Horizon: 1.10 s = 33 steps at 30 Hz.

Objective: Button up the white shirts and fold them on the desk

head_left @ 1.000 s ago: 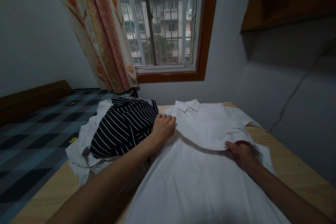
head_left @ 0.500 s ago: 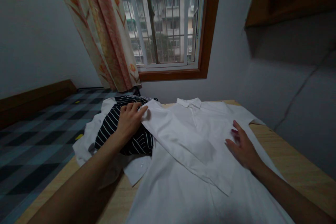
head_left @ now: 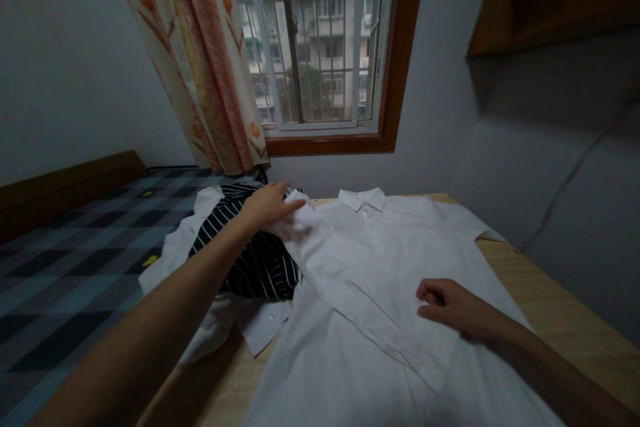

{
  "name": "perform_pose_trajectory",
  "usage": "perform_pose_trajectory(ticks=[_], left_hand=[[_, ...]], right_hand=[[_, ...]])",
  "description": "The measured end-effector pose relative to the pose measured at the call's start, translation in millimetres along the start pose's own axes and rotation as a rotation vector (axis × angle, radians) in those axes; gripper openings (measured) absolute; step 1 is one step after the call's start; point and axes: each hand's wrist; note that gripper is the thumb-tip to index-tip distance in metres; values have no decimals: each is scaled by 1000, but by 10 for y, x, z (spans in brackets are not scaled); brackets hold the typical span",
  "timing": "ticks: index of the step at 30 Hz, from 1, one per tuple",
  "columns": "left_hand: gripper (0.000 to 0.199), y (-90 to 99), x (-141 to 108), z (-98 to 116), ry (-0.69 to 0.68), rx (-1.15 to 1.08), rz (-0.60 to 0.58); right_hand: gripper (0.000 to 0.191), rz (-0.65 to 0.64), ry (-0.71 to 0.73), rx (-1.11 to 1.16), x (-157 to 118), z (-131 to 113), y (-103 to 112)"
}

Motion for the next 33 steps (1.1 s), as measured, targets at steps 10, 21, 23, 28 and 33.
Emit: perform_pose_trajectory(ticks=[10, 21, 23, 28, 33], left_hand=[[25, -429, 484, -85, 224, 35, -53], [35, -591, 243, -172, 143, 256, 17], [33, -600, 194, -83, 111, 307, 10], [31, -577, 30, 289, -177, 427, 125], [44, -819, -174, 314, -554, 328, -161]], right_hand=[[40, 87, -66, 464, -120, 133, 171], [27, 5, -150, 322, -121, 153, 147], [26, 0, -175, 236, -108, 136, 97], [26, 127, -116, 147, -83, 140, 15], [28, 356, -39, -41, -67, 165, -91]])
Point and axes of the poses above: each hand's wrist, its own x-axis towards the middle knuckle, its own y-axis out of the back of the hand, z = x × y, and after that the axes turned 8 degrees about -x, right-handed
